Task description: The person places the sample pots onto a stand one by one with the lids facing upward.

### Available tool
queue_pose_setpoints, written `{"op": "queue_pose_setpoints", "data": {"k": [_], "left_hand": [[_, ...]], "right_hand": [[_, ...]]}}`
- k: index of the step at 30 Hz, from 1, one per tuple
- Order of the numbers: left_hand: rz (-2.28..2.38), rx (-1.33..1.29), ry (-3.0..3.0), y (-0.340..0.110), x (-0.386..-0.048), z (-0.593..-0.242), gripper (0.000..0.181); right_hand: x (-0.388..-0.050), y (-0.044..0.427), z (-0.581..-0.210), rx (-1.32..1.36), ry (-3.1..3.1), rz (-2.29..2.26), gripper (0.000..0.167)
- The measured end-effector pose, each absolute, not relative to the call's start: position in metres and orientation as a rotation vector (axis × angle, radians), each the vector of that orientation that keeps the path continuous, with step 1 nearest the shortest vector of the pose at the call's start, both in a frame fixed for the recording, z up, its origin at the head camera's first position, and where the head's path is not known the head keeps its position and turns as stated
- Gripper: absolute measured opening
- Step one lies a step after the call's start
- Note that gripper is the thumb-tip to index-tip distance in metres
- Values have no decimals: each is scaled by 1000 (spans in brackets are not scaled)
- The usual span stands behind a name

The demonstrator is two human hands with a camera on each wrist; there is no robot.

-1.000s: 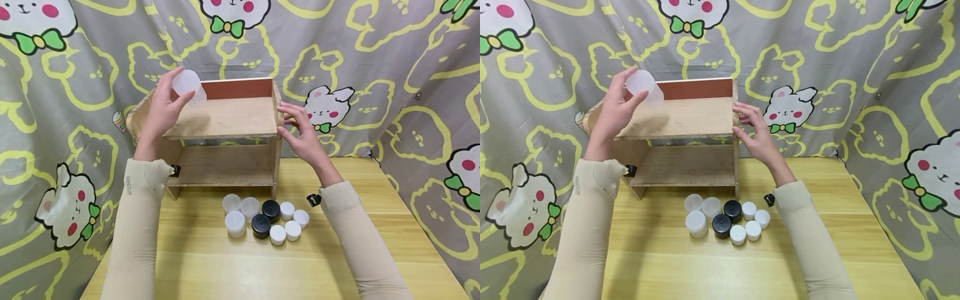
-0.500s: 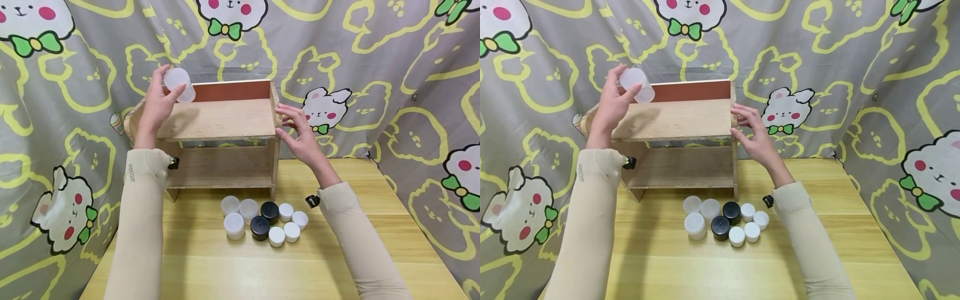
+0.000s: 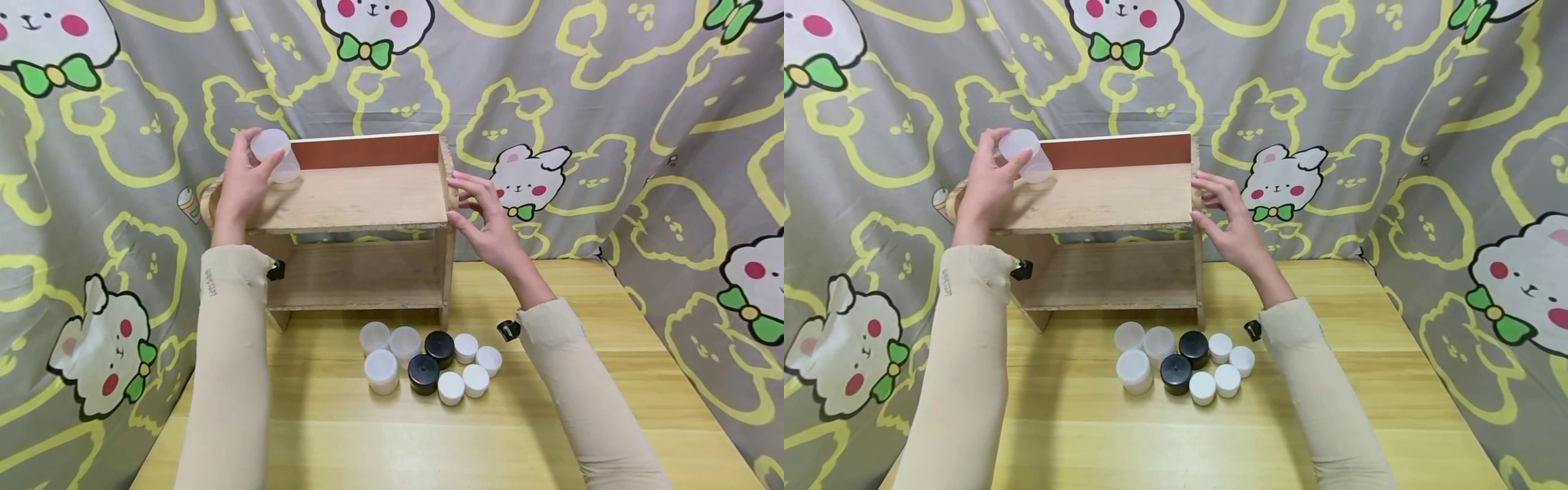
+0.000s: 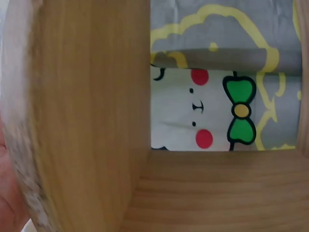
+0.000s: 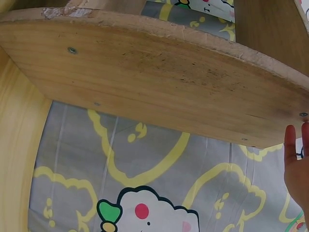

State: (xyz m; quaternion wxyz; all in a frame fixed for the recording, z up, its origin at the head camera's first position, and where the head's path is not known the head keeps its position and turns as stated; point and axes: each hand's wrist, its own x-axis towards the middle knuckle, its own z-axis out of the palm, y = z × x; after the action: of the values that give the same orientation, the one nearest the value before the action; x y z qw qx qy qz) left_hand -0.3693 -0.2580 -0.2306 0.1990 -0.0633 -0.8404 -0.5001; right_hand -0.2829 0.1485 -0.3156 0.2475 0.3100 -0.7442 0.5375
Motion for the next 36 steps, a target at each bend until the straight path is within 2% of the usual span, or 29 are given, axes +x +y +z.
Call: {"op": "queue_pose_setpoints", "data": {"k": [8, 17, 31, 36], "left_hand": [[-1343, -164, -2376, -268, -371, -241, 69], [-1332, -163, -2391, -270, -371, -248, 69], [-1395, -168, -2387, -268, -377, -248, 75], [-1382, -185, -2392, -267, -377, -249, 72]], "right_hand": [[-280, 147, -316, 853, -2026, 1453, 49], [-304, 154, -331, 857, -2017, 1447, 51], [-305, 156, -333, 863, -1993, 1469, 52], [-305, 155, -334, 872, -1984, 1488, 51]]}}
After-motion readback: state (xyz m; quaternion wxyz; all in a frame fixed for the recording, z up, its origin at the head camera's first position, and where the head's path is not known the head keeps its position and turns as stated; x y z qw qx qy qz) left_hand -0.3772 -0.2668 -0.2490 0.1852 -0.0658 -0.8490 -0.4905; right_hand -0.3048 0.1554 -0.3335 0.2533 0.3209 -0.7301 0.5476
